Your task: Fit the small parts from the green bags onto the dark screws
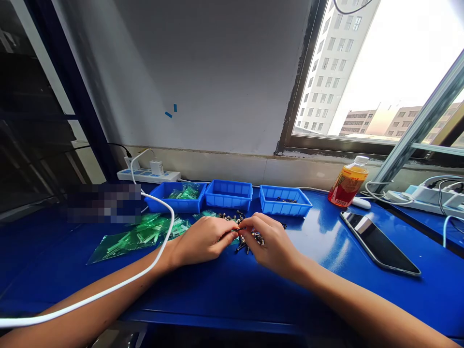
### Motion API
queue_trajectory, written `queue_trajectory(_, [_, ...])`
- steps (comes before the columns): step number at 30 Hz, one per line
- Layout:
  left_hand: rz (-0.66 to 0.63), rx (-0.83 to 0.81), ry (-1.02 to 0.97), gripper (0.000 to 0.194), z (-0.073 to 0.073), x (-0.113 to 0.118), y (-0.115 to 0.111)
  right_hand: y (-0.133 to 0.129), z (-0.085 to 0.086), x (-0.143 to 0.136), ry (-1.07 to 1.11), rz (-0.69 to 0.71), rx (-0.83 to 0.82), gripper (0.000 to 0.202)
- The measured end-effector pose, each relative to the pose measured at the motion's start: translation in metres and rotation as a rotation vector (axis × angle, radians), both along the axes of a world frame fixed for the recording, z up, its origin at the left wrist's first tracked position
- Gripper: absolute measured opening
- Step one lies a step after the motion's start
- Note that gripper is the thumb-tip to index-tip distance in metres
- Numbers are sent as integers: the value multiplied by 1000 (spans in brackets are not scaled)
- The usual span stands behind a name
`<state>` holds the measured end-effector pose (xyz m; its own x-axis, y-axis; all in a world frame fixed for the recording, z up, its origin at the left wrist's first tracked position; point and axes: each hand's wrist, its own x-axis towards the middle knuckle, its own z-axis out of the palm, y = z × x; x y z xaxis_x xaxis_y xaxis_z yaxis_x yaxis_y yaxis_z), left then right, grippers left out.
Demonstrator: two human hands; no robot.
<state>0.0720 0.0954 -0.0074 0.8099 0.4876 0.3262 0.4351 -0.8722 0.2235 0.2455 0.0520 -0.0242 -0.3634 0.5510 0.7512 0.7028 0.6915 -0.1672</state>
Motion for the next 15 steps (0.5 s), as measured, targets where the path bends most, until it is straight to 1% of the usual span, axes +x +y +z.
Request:
queue_trajectory(7, [16, 0, 14, 24, 2, -1, -5, -1, 1, 0, 27, -22, 13, 11])
queue_trajectory(11, [55, -7, 13, 25, 6, -1, -9, 0, 1, 1, 50, -32, 22, 10])
queue_trajectory(13, [105, 46, 6, 27, 6, -1, -12, 0, 1, 1, 64, -41, 21, 9])
queue_trajectory(15, [161, 176, -44, 28, 1, -2, -18, 0, 1, 1, 81, -48, 22, 9])
